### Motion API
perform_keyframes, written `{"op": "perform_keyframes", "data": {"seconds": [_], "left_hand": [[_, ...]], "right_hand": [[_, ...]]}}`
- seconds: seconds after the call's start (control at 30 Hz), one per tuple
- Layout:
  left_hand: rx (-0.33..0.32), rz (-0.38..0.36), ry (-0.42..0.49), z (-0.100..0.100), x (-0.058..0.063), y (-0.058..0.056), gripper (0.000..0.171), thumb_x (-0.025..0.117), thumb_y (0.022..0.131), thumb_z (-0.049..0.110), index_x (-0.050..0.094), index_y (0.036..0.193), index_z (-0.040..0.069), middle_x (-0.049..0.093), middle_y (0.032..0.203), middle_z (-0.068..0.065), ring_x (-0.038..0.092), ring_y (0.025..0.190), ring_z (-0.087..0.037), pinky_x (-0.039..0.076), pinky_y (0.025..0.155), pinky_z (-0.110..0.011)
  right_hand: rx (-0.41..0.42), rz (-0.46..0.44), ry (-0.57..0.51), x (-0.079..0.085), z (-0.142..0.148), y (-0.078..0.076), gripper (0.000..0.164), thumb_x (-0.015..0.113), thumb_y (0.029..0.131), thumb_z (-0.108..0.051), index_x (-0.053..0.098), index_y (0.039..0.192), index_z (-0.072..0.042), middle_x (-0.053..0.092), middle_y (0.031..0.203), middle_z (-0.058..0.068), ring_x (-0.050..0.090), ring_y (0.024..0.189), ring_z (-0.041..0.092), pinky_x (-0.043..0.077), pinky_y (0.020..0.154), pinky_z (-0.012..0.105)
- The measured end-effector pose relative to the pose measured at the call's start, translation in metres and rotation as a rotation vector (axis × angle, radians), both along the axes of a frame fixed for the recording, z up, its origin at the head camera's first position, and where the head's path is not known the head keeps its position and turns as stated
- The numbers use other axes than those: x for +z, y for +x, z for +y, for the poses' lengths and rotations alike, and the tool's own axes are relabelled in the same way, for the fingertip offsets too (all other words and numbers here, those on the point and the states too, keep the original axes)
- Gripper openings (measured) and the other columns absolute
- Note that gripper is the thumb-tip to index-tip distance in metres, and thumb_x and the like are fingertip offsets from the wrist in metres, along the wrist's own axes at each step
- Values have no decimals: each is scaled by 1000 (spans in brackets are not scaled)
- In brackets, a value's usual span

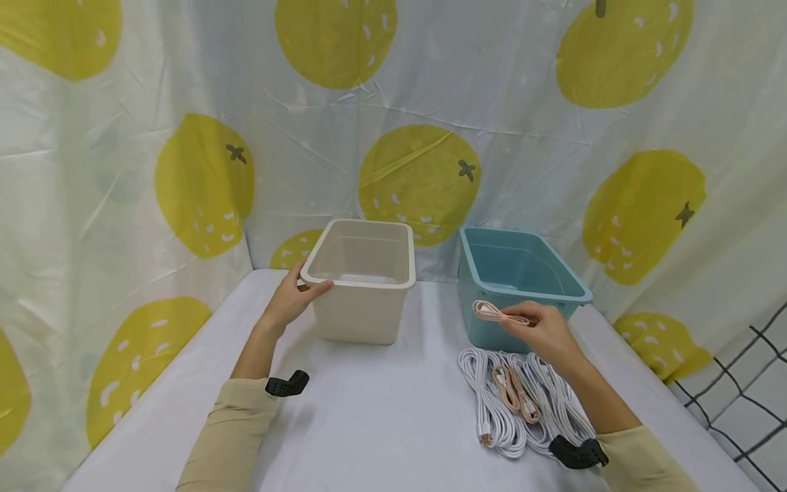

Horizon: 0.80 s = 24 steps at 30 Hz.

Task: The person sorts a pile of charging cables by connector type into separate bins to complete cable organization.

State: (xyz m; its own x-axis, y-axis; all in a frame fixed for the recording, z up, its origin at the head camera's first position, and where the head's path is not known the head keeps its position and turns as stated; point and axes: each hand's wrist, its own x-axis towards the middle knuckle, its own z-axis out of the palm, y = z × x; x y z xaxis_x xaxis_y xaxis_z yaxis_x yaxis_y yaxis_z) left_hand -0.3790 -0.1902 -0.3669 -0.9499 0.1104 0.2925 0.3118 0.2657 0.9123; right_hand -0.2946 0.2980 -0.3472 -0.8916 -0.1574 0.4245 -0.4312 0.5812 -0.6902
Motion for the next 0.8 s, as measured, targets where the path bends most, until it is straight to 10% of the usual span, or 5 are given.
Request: {"op": "perform_keyframes", "data": {"seconds": [0.8], "left_hand": [[-32,-35,38,1,4,7,94,75,98,34,14,167,13,34,161,-23,43,142,-40,42,105,-61]], "right_hand": [[79,2,-71,30,-52,-45,30,74,99,-23,75,119,0,69,112,15,60,93,25,53,70,29]]}}
